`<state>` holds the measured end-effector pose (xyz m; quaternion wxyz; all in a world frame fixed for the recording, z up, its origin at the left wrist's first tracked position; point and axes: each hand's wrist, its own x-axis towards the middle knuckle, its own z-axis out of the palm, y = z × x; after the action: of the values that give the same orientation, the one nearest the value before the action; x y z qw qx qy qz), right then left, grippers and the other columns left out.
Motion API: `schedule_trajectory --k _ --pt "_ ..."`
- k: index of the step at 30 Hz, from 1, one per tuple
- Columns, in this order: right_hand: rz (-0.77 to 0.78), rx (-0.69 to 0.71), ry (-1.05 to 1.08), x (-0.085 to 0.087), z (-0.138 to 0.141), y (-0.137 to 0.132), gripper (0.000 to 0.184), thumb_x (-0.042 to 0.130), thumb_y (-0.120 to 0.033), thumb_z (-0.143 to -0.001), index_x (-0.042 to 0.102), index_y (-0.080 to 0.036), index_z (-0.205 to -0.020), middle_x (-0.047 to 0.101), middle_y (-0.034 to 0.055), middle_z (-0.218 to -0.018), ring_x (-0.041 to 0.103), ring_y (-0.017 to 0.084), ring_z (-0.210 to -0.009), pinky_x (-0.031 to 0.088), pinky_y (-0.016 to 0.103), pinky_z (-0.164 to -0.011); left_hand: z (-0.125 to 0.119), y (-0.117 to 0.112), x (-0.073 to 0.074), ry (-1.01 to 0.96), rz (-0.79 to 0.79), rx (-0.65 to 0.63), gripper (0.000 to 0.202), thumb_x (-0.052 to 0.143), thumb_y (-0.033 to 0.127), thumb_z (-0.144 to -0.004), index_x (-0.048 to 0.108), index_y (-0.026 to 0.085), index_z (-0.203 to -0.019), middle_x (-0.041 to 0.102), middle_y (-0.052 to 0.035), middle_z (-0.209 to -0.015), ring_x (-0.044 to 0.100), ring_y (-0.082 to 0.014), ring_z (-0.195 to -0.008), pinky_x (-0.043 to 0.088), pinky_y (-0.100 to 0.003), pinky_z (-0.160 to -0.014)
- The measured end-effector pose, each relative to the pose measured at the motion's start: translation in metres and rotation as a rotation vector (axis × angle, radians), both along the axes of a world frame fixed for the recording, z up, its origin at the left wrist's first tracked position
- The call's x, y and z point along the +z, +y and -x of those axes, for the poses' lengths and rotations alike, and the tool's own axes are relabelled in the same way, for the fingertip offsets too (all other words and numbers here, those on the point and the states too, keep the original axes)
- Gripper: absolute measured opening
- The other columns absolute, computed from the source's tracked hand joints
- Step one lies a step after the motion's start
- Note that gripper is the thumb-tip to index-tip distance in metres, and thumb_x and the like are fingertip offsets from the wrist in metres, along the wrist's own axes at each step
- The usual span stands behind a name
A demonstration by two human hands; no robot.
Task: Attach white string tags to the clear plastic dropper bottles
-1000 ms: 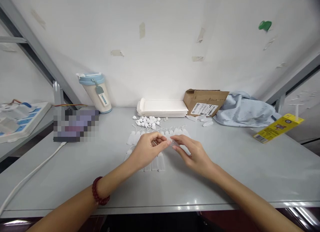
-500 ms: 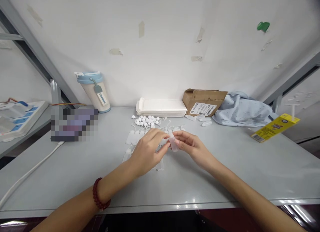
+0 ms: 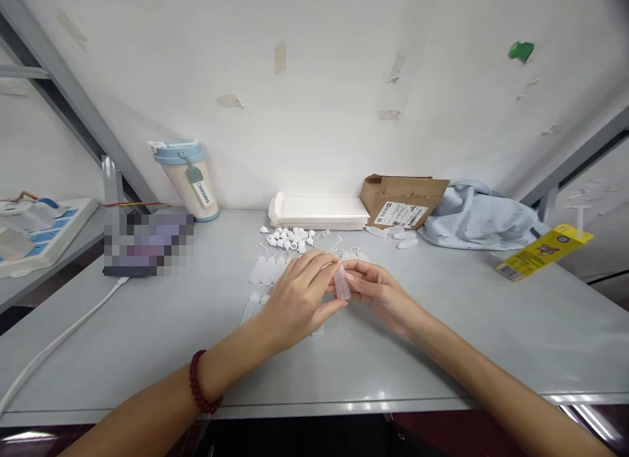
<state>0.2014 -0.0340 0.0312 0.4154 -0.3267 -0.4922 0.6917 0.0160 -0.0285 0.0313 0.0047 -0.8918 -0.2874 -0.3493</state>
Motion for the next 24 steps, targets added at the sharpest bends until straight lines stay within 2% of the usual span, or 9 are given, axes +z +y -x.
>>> schedule_trajectory --k 6,10,12,17,24 --pt "-0.039 0.012 -0.073 0.003 -0.001 0.0 0.024 0.059 -0.031 -0.084 0.058 -0.018 -0.105 0.069 0.0069 -0.093 0.065 0.018 -0.088 0.048 0.034 -0.082 -0.003 -0.001 0.001 -0.054 0.001 -0.015 0.027 0.057 0.02 -0.083 0.051 0.015 -0.109 0.06 -0.0101 -0.112 0.048 -0.0242 -0.112 0.042 -0.041 -0.09" --pt "-0.065 0.052 -0.243 0.005 -0.002 -0.001 0.027 0.063 -0.036 -0.08 0.057 -0.015 -0.096 0.067 0.0043 -0.078 0.064 0.014 -0.066 0.049 0.026 -0.059 -0.003 -0.006 0.003 -0.07 0.124 -0.048 0.028 0.062 0.02 -0.077 0.053 0.017 -0.103 0.06 -0.0071 -0.107 0.048 -0.0232 -0.109 0.04 -0.04 -0.092" --pt "-0.059 0.106 -0.318 0.007 -0.002 -0.001 0.029 0.063 -0.04 -0.079 0.056 -0.014 -0.091 0.066 0.0032 -0.072 0.063 0.013 -0.06 0.046 0.023 -0.051 -0.003 -0.008 0.006 -0.05 0.228 -0.065 0.028 0.064 0.02 -0.074 0.054 0.019 -0.1 0.06 -0.0058 -0.106 0.048 -0.023 -0.107 0.04 -0.04 -0.091" --pt "-0.022 0.339 -0.463 0.008 -0.006 0.0 0.033 0.058 -0.045 -0.081 0.055 -0.014 -0.09 0.063 0.0004 -0.062 0.065 0.014 -0.055 0.038 0.019 -0.044 -0.001 -0.012 0.013 0.041 0.444 -0.112 0.03 0.065 0.02 -0.068 0.054 0.02 -0.096 0.06 -0.0055 -0.099 0.049 -0.024 -0.099 0.044 -0.04 -0.084" --pt "0.032 0.497 -0.577 0.005 -0.009 -0.001 0.04 0.054 -0.05 -0.083 0.053 -0.014 -0.099 0.066 0.0007 -0.066 0.054 0.006 -0.036 0.025 0.016 -0.034 0.005 -0.014 0.016 0.121 0.559 -0.154 0.032 0.068 0.018 -0.065 0.055 0.02 -0.094 0.059 -0.0044 -0.099 0.048 -0.0226 -0.099 0.046 -0.035 -0.081"
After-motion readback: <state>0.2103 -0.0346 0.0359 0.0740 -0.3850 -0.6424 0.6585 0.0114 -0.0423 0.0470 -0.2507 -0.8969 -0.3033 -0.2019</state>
